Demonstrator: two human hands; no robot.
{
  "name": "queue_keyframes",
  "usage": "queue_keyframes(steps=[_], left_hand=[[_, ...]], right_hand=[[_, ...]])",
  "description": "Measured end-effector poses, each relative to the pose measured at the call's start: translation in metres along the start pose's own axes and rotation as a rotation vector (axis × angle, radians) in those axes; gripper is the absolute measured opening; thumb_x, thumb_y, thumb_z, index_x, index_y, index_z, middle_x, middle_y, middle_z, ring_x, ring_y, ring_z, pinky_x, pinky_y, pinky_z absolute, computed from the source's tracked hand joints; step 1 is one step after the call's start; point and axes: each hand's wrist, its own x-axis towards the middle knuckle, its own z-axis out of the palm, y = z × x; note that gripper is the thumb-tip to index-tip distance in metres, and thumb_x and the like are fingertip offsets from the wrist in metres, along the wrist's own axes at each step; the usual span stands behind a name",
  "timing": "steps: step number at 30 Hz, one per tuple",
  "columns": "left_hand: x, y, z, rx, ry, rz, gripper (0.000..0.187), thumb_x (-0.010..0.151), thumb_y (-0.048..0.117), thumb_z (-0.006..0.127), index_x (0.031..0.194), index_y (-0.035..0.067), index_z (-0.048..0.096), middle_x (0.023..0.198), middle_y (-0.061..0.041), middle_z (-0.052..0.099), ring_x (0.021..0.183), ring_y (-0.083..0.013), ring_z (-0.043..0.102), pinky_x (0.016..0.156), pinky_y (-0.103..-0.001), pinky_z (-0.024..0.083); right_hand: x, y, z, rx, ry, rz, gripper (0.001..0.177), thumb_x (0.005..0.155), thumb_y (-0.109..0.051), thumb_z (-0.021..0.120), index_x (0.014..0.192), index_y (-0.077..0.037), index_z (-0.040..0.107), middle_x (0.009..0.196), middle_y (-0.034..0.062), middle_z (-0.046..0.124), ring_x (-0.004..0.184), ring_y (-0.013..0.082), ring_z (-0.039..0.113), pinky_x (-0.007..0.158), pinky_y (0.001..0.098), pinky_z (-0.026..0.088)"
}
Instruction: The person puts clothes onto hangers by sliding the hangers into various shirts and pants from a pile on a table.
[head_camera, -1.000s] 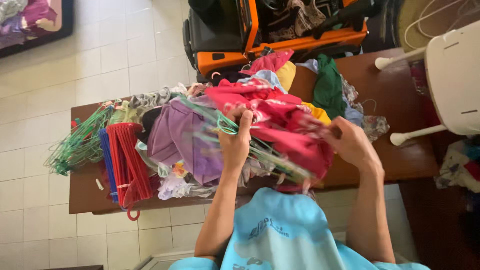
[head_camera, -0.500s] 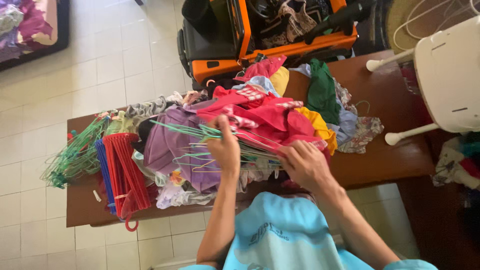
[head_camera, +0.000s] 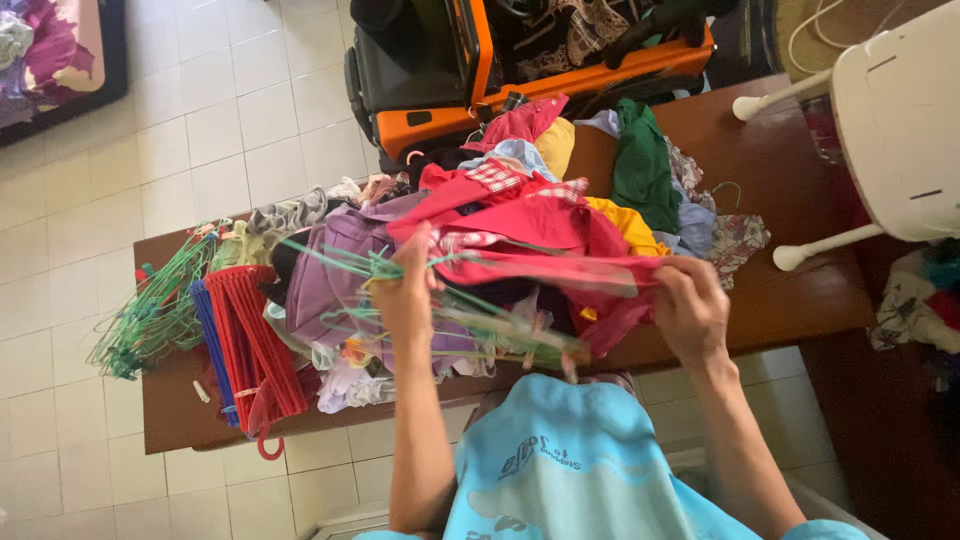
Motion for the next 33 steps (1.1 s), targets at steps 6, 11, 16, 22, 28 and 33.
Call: queue_keyframes(steps=[6,11,16,22,28,33], left_hand=[[-0.018,0.008,-0.025,-0.275,-0.166,-0.009,0.031,0.083,0.032,0.066,0.072,0.004,0.059,0.062,0.000,0.052,0.055,-0.0118,0.049,0.053,-0.029,0.043],[-0.010,0.017,-0.046,-0.833,-0.272,-0.126,0.028,0.090,0.035,0.057,0.074,0.011,0.057,0.064,0.003,0.053,0.052,-0.0154,0.048,0.056,-0.029,0.041],[-0.009,0.035,-0.090,-1.095,-0.165,-0.085,0.034,0.096,0.036,0.044,0.075,0.012,0.056,0.072,-0.001,0.054,0.066,-0.0156,0.053,0.059,-0.033,0.043],[-0.035,0.054,-0.129,-0.472,0.059,0.260,0.037,0.094,0.042,0.046,0.077,0.010,0.055,0.096,-0.008,0.061,0.099,-0.0251,0.057,0.095,-0.044,0.042],[-0.045,0.028,-0.136,0.240,0.270,0.465,0.047,0.096,0.052,0.044,0.094,0.005,0.049,0.068,-0.009,0.049,0.081,-0.0275,0.056,0.090,-0.048,0.050],[-0.023,0.006,-0.176,0.720,0.325,0.021,0.047,0.092,0.049,0.045,0.107,0.005,0.045,0.071,-0.008,0.051,0.077,-0.0254,0.054,0.084,-0.045,0.047]], right_hand=[[-0.031,0.026,0.039,0.085,-0.272,0.168,0.024,0.075,-0.003,0.057,0.097,-0.009,0.059,0.089,0.0079,0.058,0.076,0.0247,0.057,0.062,0.0335,0.048],[-0.054,0.035,0.080,-0.055,-0.404,0.298,0.026,0.073,-0.003,0.056,0.095,-0.013,0.064,0.081,0.0113,0.056,0.074,0.0288,0.057,0.060,0.0376,0.046],[-0.098,0.119,0.130,-0.205,0.302,0.658,0.016,0.077,0.003,0.052,0.088,-0.003,0.062,0.083,0.0151,0.057,0.081,0.0339,0.054,0.072,0.0426,0.044],[-0.118,0.171,0.147,-0.186,0.579,1.055,0.011,0.086,-0.007,0.052,0.089,0.002,0.058,0.088,0.0185,0.058,0.084,0.0358,0.055,0.079,0.0419,0.044],[-0.094,0.083,0.193,-0.429,-0.313,0.276,0.048,0.060,-0.018,0.057,0.105,-0.003,0.058,0.103,0.0233,0.057,0.089,0.0366,0.054,0.079,0.0449,0.041],[-0.105,0.147,0.200,0.468,-0.817,0.195,0.033,0.070,-0.021,0.060,0.100,-0.008,0.061,0.097,0.0142,0.061,0.092,0.0302,0.055,0.080,0.0397,0.043]])
